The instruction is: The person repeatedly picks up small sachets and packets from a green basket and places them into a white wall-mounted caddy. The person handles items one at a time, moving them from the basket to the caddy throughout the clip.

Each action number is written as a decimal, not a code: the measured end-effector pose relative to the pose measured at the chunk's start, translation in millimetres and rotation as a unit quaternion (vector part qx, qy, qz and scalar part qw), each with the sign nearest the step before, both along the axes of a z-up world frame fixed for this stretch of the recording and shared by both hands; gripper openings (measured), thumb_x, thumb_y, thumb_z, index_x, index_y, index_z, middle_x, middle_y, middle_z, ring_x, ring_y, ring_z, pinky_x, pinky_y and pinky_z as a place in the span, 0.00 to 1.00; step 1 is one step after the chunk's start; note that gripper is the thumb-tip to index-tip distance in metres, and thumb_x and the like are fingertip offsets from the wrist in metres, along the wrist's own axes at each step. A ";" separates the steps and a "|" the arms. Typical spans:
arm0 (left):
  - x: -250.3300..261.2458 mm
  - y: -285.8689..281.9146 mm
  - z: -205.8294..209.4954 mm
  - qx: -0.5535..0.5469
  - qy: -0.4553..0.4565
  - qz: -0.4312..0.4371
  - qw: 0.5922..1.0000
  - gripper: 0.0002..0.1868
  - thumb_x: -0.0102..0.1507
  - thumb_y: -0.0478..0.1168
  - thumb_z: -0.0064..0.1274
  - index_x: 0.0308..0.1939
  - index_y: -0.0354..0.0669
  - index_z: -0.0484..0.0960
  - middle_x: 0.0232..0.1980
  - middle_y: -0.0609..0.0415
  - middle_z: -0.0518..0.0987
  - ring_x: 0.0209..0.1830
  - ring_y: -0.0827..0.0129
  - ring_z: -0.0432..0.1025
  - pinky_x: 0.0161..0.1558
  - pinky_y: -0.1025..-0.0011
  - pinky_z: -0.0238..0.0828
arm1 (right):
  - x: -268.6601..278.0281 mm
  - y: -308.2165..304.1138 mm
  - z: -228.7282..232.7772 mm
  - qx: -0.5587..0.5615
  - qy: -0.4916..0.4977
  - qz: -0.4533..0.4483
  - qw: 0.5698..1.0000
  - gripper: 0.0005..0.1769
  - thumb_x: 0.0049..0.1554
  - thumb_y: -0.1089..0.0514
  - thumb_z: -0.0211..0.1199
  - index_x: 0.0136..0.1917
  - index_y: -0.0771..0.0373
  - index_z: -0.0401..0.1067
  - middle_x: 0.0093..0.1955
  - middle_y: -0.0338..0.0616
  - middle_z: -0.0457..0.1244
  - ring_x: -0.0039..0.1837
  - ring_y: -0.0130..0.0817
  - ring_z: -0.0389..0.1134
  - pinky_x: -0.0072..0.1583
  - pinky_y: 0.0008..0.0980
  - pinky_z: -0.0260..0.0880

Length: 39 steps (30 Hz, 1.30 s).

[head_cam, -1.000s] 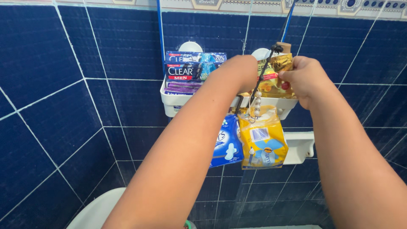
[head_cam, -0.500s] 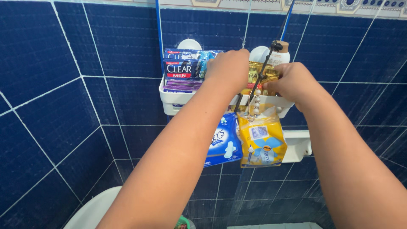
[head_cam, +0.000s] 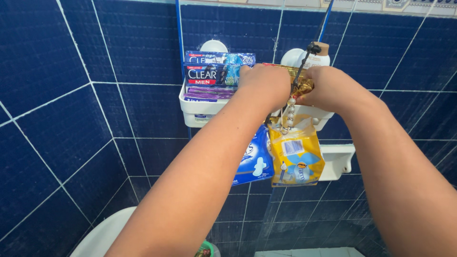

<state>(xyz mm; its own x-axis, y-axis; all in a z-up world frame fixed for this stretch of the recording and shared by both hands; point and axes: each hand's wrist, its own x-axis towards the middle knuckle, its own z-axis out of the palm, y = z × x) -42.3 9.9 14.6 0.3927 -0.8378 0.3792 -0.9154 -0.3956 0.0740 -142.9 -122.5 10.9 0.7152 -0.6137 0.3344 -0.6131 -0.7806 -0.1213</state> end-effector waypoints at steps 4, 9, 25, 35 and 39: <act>-0.8 -0.2 -0.9 0.018 -0.012 -0.006 1.000 0.13 0.63 0.42 0.51 0.49 0.53 0.86 0.55 0.55 0.82 0.62 0.60 0.71 0.62 0.52 0.59 | 1.8 3.2 3.8 -0.007 0.034 -0.005 0.999 0.31 0.48 0.53 0.77 0.63 0.62 0.74 0.53 0.57 0.71 0.55 0.49 0.73 0.56 0.44 0.73; 1.2 1.1 -3.5 0.010 -0.013 -0.020 1.000 0.13 0.62 0.41 0.51 0.49 0.52 0.86 0.54 0.56 0.82 0.62 0.62 0.71 0.63 0.50 0.58 | 10.5 -5.6 -4.6 -0.014 -0.013 0.023 1.000 0.31 0.47 0.51 0.79 0.58 0.68 0.74 0.51 0.60 0.71 0.54 0.52 0.73 0.55 0.45 0.73; 26.6 64.0 -48.0 -0.376 -0.035 -0.136 0.916 0.10 0.60 0.41 0.55 0.42 0.46 0.86 0.44 0.52 0.82 0.51 0.54 0.74 0.51 0.47 0.66 | -26.6 50.2 -16.7 -0.050 -0.414 0.217 0.883 0.13 0.60 0.62 0.70 0.55 0.69 0.72 0.48 0.46 0.67 0.47 0.29 0.69 0.46 0.29 0.69; 42.1 190.4 -144.9 -0.459 0.257 -0.202 0.826 0.09 0.68 0.36 0.55 0.51 0.39 0.83 0.46 0.52 0.79 0.42 0.72 0.79 0.43 0.75 0.77 | 29.1 190.4 -118.8 0.337 -0.359 0.418 0.763 0.11 0.63 0.63 0.63 0.58 0.67 0.71 0.52 0.38 0.68 0.53 0.20 0.68 0.56 0.23 0.70; 60.9 219.3 -224.6 -0.453 0.363 -0.138 0.802 0.08 0.67 0.36 0.55 0.48 0.36 0.83 0.45 0.53 0.82 0.42 0.76 0.78 0.43 0.76 0.76 | 60.8 218.1 -195.3 0.415 -0.300 0.397 0.762 0.10 0.62 0.62 0.63 0.56 0.67 0.72 0.49 0.36 0.68 0.50 0.20 0.67 0.53 0.22 0.69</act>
